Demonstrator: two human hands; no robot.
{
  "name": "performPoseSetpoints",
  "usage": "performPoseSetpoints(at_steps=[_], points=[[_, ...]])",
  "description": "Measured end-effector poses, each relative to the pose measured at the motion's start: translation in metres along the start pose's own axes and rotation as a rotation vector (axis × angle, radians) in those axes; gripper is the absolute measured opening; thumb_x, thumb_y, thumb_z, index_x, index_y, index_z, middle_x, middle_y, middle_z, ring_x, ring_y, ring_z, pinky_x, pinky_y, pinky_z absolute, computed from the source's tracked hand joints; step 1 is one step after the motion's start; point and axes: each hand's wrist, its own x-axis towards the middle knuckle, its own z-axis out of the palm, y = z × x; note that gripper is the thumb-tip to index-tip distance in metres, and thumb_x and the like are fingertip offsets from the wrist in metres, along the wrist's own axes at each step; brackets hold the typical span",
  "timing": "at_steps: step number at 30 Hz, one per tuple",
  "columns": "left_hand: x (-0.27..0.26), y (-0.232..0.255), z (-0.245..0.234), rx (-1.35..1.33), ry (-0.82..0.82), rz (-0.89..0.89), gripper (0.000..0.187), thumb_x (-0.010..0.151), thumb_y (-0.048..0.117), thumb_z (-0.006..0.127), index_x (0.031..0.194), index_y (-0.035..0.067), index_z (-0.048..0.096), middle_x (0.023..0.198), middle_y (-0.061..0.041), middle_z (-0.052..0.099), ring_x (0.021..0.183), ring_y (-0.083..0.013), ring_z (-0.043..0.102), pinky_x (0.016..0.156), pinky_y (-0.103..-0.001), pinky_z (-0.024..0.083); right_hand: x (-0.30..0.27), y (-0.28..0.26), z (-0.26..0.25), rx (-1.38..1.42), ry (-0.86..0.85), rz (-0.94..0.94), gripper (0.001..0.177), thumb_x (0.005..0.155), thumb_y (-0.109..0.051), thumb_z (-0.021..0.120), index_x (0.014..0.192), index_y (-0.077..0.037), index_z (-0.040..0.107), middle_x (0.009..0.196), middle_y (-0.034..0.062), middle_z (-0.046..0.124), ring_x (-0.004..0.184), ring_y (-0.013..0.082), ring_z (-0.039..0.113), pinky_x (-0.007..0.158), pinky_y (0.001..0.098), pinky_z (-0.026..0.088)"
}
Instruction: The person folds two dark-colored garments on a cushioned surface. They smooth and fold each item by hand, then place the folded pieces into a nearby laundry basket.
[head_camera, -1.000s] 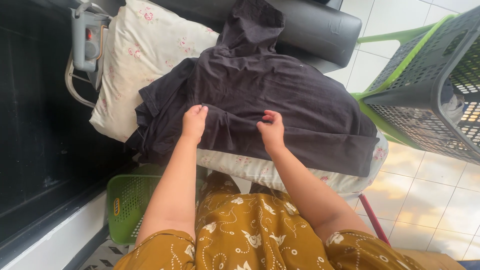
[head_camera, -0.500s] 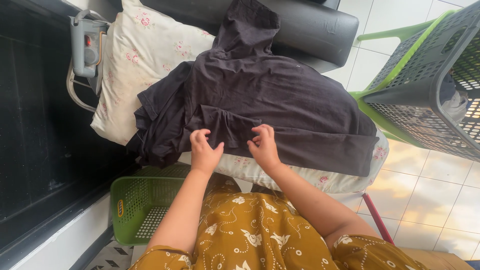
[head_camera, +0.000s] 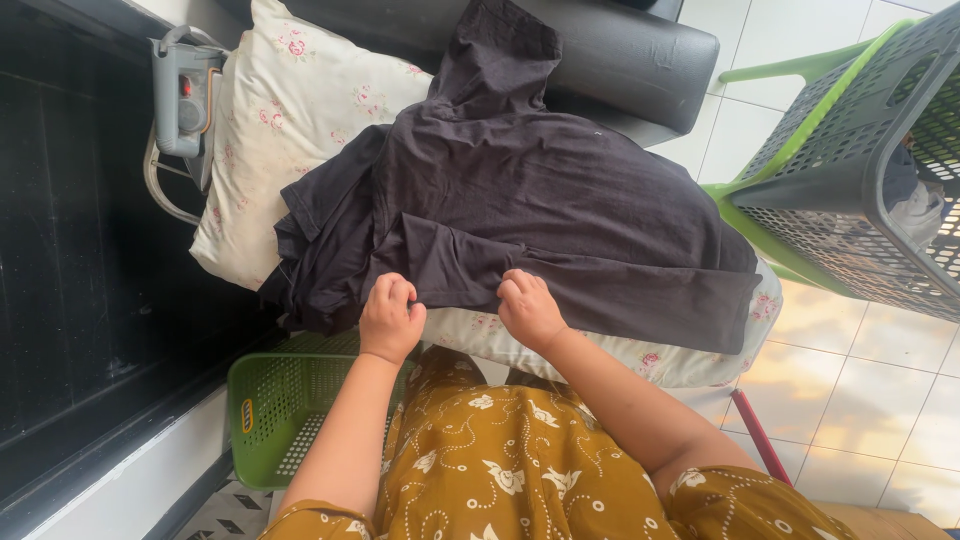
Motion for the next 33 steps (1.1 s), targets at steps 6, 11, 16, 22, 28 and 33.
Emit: performPoseSetpoints(at_steps=[6, 11, 16, 22, 28, 33], points=[[0.010, -0.010, 0.005, 0.104, -0.076, -0.135, 0.027, 0.069, 0.012, 0.059, 0.096, 0.011, 0.062, 0.099, -0.006, 0.059, 0.092, -0.0296, 0.059, 0.076, -0.042, 0.049, 0.001, 0.009, 0.008, 0.194, 0.151, 0.299, 0.011, 0.074, -0.005, 0.059, 0.084, -0.006, 0.059, 0.095, 0.0098, 0.059, 0.087, 0.0267, 0.059, 0.078, 0.0352, 0.048], [0.052, -0.003, 0.022, 0.073, 0.004, -0.237, 0.032, 0.082, 0.033, 0.067, 0.094, 0.004, 0.065, 0.093, -0.013, 0.064, 0.088, -0.0334, 0.060, 0.073, -0.043, 0.049, 0.028, 0.015, 0.005, 0.432, 0.168, 0.841, 0.020, 0.084, -0.023, 0.068, 0.086, -0.004, 0.061, 0.077, 0.0099, 0.061, 0.070, 0.0206, 0.059, 0.068, 0.0316, 0.047], [0.076, -0.008, 0.032, 0.118, -0.091, -0.310, 0.028, 0.088, 0.033, 0.062, 0.085, 0.006, 0.067, 0.090, -0.010, 0.065, 0.086, -0.0301, 0.062, 0.074, -0.042, 0.050, 0.048, 0.013, 0.001, 0.330, 0.183, 0.803, 0.023, 0.081, -0.021, 0.069, 0.086, -0.001, 0.059, 0.079, 0.0104, 0.062, 0.072, 0.0220, 0.060, 0.067, 0.0333, 0.048], [0.080, -0.017, 0.025, -0.085, 0.019, -0.332, 0.022, 0.089, 0.026, 0.061, 0.082, 0.006, 0.068, 0.085, -0.010, 0.064, 0.079, -0.0306, 0.061, 0.070, -0.041, 0.048, 0.048, 0.024, 0.006, 0.310, 0.120, 0.870, 0.017, 0.081, -0.018, 0.063, 0.084, -0.001, 0.062, 0.077, 0.0124, 0.066, 0.073, 0.0221, 0.064, 0.070, 0.0329, 0.049], [0.082, -0.014, 0.011, -0.220, -0.007, -0.415, 0.024, 0.087, 0.027, 0.061, 0.082, 0.004, 0.068, 0.083, -0.010, 0.064, 0.073, -0.0280, 0.062, 0.067, -0.038, 0.047, 0.050, 0.027, -0.002, 0.355, 0.087, 0.880, 0.024, 0.080, -0.025, 0.067, 0.084, -0.002, 0.062, 0.079, 0.0129, 0.066, 0.075, 0.0223, 0.063, 0.070, 0.0332, 0.049], [0.085, -0.004, 0.012, -0.264, -0.006, -0.418, 0.023, 0.087, 0.025, 0.061, 0.083, 0.004, 0.068, 0.076, -0.010, 0.064, 0.068, -0.0263, 0.062, 0.064, -0.035, 0.047, 0.056, 0.024, 0.002, 0.290, 0.060, 0.845, 0.021, 0.084, -0.023, 0.063, 0.080, -0.002, 0.063, 0.079, 0.0115, 0.065, 0.073, 0.0213, 0.061, 0.069, 0.0339, 0.048]])
